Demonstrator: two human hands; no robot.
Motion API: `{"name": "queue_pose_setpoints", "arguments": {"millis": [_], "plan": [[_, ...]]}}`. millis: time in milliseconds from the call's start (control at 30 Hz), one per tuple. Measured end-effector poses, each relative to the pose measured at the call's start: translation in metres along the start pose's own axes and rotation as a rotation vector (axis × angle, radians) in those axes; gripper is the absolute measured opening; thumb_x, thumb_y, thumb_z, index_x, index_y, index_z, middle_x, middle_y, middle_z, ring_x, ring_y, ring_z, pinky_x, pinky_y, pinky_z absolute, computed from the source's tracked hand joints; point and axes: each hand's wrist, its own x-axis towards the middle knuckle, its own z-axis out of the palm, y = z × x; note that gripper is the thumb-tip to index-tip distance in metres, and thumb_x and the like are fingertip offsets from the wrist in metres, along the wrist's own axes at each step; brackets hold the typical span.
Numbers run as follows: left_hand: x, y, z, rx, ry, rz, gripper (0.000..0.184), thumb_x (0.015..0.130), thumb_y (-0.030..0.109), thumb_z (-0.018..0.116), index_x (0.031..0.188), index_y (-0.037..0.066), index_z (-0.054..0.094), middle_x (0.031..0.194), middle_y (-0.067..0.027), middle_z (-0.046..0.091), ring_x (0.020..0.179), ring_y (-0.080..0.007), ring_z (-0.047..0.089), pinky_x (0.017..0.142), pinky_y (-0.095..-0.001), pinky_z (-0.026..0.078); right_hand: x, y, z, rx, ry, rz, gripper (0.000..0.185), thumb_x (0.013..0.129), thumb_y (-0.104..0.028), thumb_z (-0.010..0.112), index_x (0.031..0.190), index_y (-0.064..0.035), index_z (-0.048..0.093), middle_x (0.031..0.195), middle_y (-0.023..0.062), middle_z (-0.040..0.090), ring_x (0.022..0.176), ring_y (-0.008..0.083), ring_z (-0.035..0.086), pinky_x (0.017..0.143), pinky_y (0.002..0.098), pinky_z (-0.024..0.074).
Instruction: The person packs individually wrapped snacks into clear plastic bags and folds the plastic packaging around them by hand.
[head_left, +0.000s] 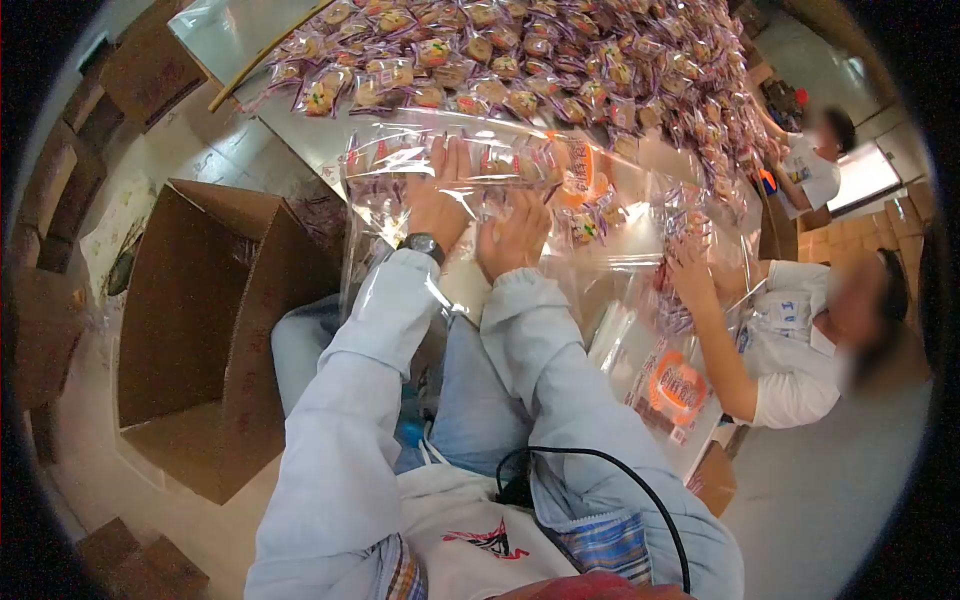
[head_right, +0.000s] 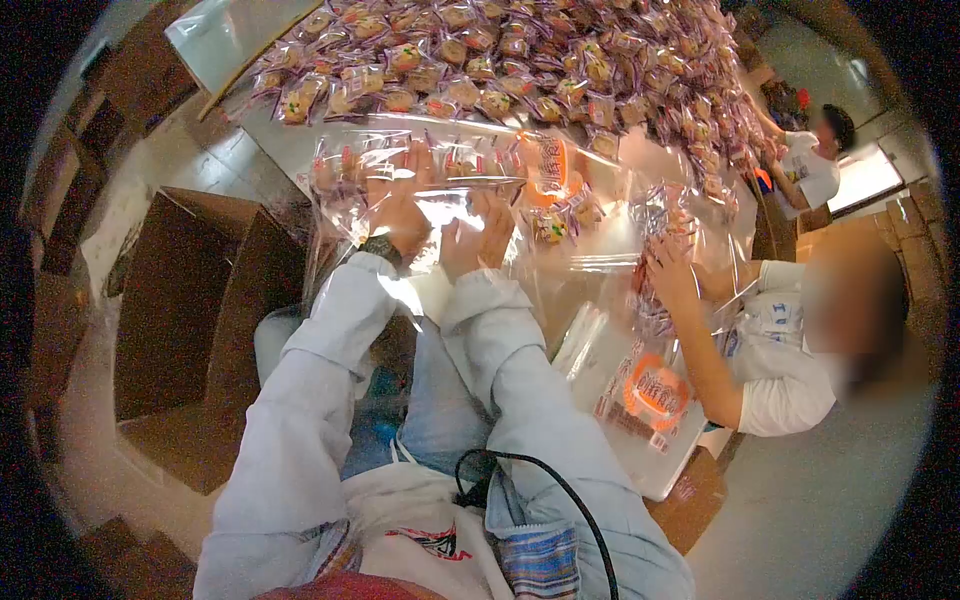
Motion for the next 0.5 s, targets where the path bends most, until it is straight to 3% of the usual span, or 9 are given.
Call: {"name": "queue_pose_setpoints", "arguments": {"millis": [100, 133, 200, 267, 400, 500], "plan": [[-0.015, -0.001, 0.002, 0.091, -0.057, 0.186, 0.058, 0.095, 0.031, 0.056, 0.142, -0.002, 0.051, 0.142, -0.0140, 0.059, 0.142, -0.0339, 0.044, 0.113, -0.0613, 0.031, 0.002, 0.008, 0.015, 0.035, 0.123, 0.089, 0.064, 0.079, -0.015, 0.068, 0.138, 0.0021, 0.047, 0.139, 0.0237, 0.048, 0.129, 0.0458, 0.043, 0.111, 0.0554, 0.0326], [-0.013, -0.002, 0.004, 0.029, -0.022, 0.248, 0.061, 0.093, 0.039, 0.061, 0.140, 0.001, 0.054, 0.140, -0.0135, 0.060, 0.140, -0.0344, 0.046, 0.115, -0.0628, 0.029, 0.005, 0.013, 0.016, 0.112, 0.184, 0.070, 0.063, 0.081, -0.010, 0.064, 0.139, 0.0037, 0.046, 0.138, 0.0254, 0.049, 0.129, 0.0462, 0.044, 0.110, 0.0546, 0.0339], [0.005, 0.013, -0.024, 0.010, -0.359, 0.094, 0.066, 0.094, 0.043, 0.061, 0.144, 0.002, 0.050, 0.147, -0.0129, 0.053, 0.140, -0.0309, 0.045, 0.116, -0.0643, 0.023, 0.005, 0.020, 0.015, 0.136, 0.067, 0.052, 0.057, 0.083, -0.008, 0.061, 0.137, 0.0044, 0.047, 0.137, 0.0268, 0.049, 0.129, 0.0456, 0.045, 0.109, 0.0532, 0.0355], [0.010, 0.020, -0.039, 0.073, -0.335, 0.057, 0.065, 0.092, 0.050, 0.063, 0.142, 0.010, 0.054, 0.150, -0.0104, 0.051, 0.140, -0.0285, 0.044, 0.113, -0.0718, 0.020, 0.004, 0.019, 0.011, 0.163, 0.028, 0.049, 0.053, 0.083, -0.004, 0.060, 0.134, 0.0039, 0.048, 0.132, 0.0282, 0.050, 0.126, 0.0456, 0.046, 0.107, 0.0526, 0.0378], [0.016, 0.025, -0.016, 0.067, -0.286, 0.065, 0.048, 0.092, 0.050, 0.062, 0.135, 0.028, 0.059, 0.152, -0.0077, 0.049, 0.140, -0.0302, 0.045, 0.105, -0.0805, 0.021, 0.003, 0.013, 0.006, 0.210, 0.036, 0.212, 0.061, 0.082, -0.002, 0.060, 0.141, 0.0029, 0.045, 0.135, 0.0284, 0.049, 0.126, 0.0462, 0.046, 0.109, 0.0521, 0.0362], [0.018, 0.027, 0.000, 0.131, -0.192, 0.093, 0.048, 0.092, 0.045, 0.063, 0.136, 0.028, 0.058, 0.151, -0.0066, 0.050, 0.139, -0.0316, 0.047, 0.106, -0.0792, 0.022, 0.011, 0.009, 0.002, 0.128, 0.057, 0.173, 0.064, 0.079, -0.004, 0.060, 0.140, 0.0033, 0.045, 0.136, 0.0276, 0.049, 0.124, 0.0457, 0.047, 0.108, 0.0515, 0.0361]]}}
